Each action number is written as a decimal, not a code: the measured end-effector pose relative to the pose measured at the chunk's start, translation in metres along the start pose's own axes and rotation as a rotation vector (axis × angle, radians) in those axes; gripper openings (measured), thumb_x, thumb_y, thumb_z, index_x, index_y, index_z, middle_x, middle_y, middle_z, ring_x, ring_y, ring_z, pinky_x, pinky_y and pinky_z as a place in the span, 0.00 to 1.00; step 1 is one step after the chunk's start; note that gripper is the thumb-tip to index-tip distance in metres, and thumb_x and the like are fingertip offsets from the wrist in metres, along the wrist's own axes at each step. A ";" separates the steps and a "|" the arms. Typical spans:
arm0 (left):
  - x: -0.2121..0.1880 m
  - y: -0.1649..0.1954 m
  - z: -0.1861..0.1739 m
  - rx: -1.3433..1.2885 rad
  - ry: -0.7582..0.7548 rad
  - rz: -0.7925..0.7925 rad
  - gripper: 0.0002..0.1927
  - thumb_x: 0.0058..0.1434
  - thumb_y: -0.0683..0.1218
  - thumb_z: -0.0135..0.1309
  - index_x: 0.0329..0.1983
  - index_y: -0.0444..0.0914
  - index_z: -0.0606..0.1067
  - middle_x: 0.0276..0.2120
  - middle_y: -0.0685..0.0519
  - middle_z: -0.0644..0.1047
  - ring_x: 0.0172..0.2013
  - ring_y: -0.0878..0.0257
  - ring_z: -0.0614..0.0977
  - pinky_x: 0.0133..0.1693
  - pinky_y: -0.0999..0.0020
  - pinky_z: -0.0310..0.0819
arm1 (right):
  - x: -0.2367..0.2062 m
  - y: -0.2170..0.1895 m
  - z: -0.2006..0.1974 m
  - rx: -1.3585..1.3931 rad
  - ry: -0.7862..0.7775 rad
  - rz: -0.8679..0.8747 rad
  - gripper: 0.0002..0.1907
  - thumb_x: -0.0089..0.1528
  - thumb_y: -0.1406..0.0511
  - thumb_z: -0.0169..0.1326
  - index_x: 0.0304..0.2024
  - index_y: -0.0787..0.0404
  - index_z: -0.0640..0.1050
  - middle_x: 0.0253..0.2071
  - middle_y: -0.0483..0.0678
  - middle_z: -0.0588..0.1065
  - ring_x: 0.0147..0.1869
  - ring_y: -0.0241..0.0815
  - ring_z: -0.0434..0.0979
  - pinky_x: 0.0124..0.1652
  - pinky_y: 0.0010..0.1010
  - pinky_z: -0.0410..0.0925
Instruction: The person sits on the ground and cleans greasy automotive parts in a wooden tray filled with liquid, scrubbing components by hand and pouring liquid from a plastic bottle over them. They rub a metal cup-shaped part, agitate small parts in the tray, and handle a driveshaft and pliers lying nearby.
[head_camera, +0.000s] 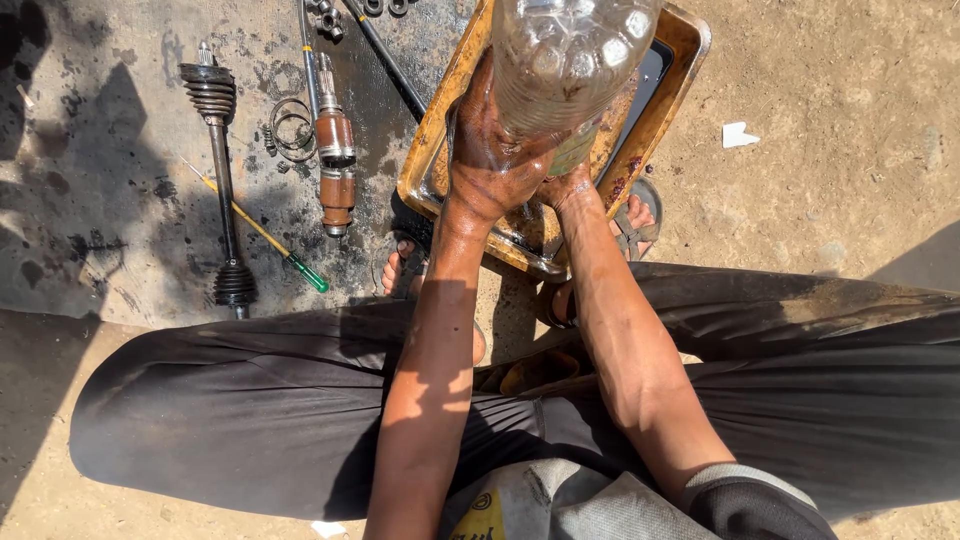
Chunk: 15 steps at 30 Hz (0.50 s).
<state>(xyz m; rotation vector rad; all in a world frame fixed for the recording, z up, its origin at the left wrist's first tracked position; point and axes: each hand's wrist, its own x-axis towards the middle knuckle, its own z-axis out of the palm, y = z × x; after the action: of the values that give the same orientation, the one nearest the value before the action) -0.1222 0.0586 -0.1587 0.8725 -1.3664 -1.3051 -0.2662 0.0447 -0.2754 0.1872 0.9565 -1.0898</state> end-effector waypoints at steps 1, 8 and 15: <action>0.001 0.002 0.002 -0.013 -0.017 -0.032 0.44 0.64 0.53 0.68 0.73 0.32 0.57 0.60 0.43 0.75 0.59 0.56 0.80 0.63 0.64 0.78 | 0.001 0.000 -0.001 -0.029 -0.004 -0.004 0.41 0.59 0.37 0.48 0.57 0.62 0.72 0.56 0.58 0.70 0.57 0.53 0.72 0.52 0.53 0.71; -0.003 -0.002 0.000 -0.107 -0.004 0.062 0.53 0.60 0.52 0.70 0.78 0.35 0.50 0.70 0.46 0.66 0.66 0.56 0.73 0.63 0.62 0.79 | -0.008 0.020 0.024 -0.376 -0.010 -0.103 0.36 0.62 0.37 0.45 0.49 0.61 0.72 0.44 0.53 0.68 0.45 0.47 0.68 0.42 0.46 0.66; 0.046 0.011 0.026 0.336 0.008 0.099 0.20 0.63 0.37 0.56 0.57 0.32 0.68 0.57 0.42 0.77 0.56 0.53 0.81 0.50 0.65 0.78 | -0.108 -0.063 0.087 -0.711 0.234 -0.200 0.34 0.65 0.36 0.42 0.40 0.60 0.71 0.33 0.48 0.66 0.33 0.41 0.64 0.31 0.40 0.62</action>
<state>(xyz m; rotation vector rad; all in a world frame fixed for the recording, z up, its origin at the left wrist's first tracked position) -0.1560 0.0224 -0.1374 1.0183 -1.6296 -1.0104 -0.2819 0.0365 -0.1239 -0.3785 1.5410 -0.8562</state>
